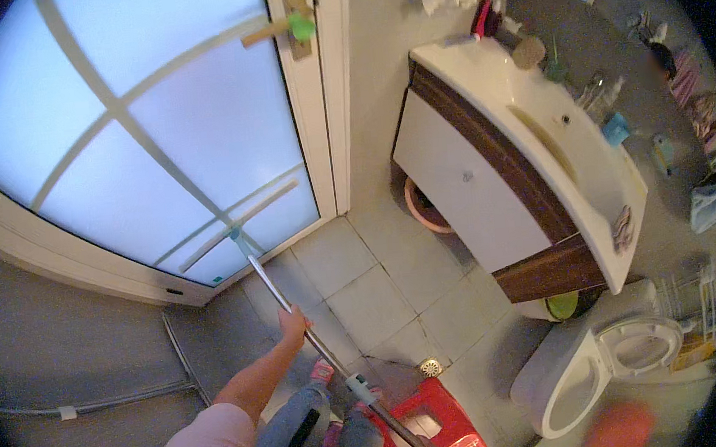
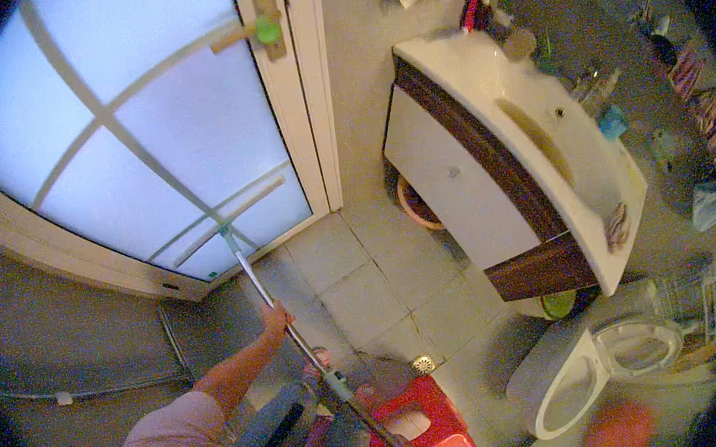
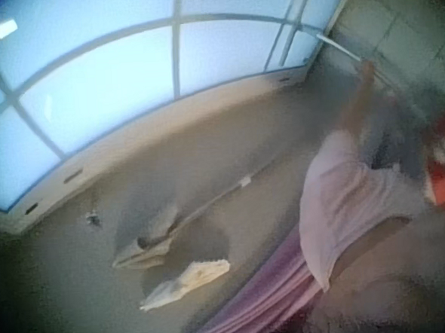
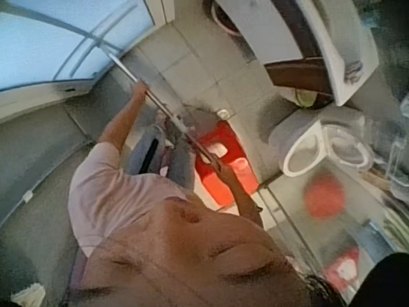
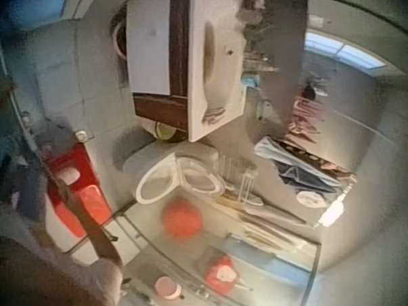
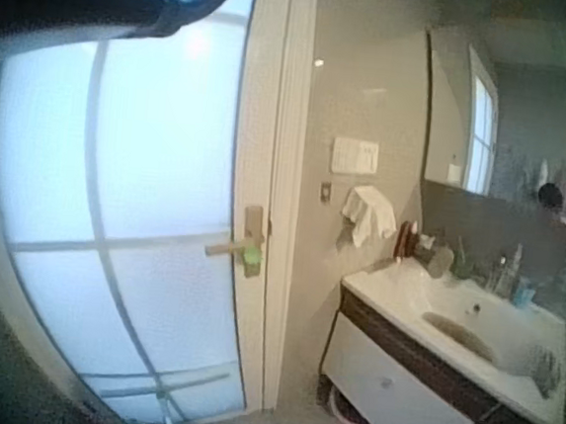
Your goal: The person washes a cloth in the sink, then uses it to wipe the door handle and the frosted glass panels of a bathroom door. They subsequently use a squeegee to wipe the glass panels and finish by wiping the door handle again with the cloth.
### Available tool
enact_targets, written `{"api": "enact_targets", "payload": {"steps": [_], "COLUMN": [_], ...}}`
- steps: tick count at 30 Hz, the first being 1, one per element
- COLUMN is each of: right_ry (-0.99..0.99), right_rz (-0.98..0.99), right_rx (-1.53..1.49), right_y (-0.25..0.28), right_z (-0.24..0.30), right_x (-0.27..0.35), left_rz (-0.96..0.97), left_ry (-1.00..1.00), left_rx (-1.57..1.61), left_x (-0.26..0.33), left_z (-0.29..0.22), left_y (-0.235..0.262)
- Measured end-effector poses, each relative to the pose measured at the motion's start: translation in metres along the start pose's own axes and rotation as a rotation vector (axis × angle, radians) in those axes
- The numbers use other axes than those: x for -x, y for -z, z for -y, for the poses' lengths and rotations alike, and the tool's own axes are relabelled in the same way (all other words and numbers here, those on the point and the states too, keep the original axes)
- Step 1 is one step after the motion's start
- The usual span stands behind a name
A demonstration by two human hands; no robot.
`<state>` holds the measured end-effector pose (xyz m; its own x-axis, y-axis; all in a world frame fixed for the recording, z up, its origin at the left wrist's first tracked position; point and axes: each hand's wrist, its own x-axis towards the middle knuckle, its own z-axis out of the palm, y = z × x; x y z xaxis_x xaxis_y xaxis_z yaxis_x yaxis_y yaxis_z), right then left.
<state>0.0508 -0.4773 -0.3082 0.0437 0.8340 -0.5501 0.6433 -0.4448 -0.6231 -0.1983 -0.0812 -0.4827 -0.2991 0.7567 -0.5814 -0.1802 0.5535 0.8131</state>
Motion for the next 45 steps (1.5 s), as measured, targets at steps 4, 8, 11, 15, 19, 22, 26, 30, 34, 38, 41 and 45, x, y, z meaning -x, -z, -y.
{"api": "enact_targets", "payload": {"steps": [4, 8, 11, 15, 19, 22, 26, 30, 34, 38, 41, 45], "right_ry": [-0.001, 0.009, -0.055, -0.092, -0.053, -0.052, -0.103, -0.09, -0.043, 0.069, 0.101, -0.388], "right_rz": [0.098, 0.144, 0.16, 0.251, 0.193, 0.157, 0.131, 0.137, 0.128, 0.067, 0.066, 0.132], "right_rx": [-0.069, -0.081, -0.012, -0.006, -0.124, -0.221, -0.366, -0.443, -0.253, -0.526, 0.015, -0.787], "right_y": [-0.007, -0.042, -0.08, -0.089, -0.091, -0.087, -0.074, -0.05, 0.022, 0.02, 0.077, 0.144], "right_z": [-0.011, -0.044, -0.076, -0.065, -0.045, -0.026, -0.017, -0.022, -0.004, -0.083, -0.048, 0.055], "right_x": [-0.051, -0.099, -0.124, -0.149, -0.154, -0.144, -0.099, -0.033, 0.033, 0.1, 0.11, 0.114], "left_rz": [0.0, 0.035, 0.014, 0.047, 0.053, 0.088, 0.119, 0.108, 0.091, 0.116, 0.304, 0.372], "left_ry": [-0.011, 0.05, 0.073, 0.112, 0.204, 0.236, 0.292, 0.32, 0.432, 0.505, 0.412, 0.041], "left_rx": [-0.07, -0.017, -0.126, -0.081, -0.051, -0.148, -0.056, -0.009, 0.146, 0.419, 0.624, 0.733], "left_x": [-0.053, -0.108, -0.134, -0.177, -0.201, -0.197, -0.136, -0.035, 0.089, 0.182, 0.212, 0.247], "left_z": [0.059, 0.114, 0.145, 0.185, 0.208, 0.195, 0.152, 0.085, 0.011, -0.059, -0.1, -0.216], "left_y": [0.0, 0.009, -0.004, 0.009, 0.021, 0.033, 0.034, 0.044, 0.057, 0.065, 0.07, 0.081]}}
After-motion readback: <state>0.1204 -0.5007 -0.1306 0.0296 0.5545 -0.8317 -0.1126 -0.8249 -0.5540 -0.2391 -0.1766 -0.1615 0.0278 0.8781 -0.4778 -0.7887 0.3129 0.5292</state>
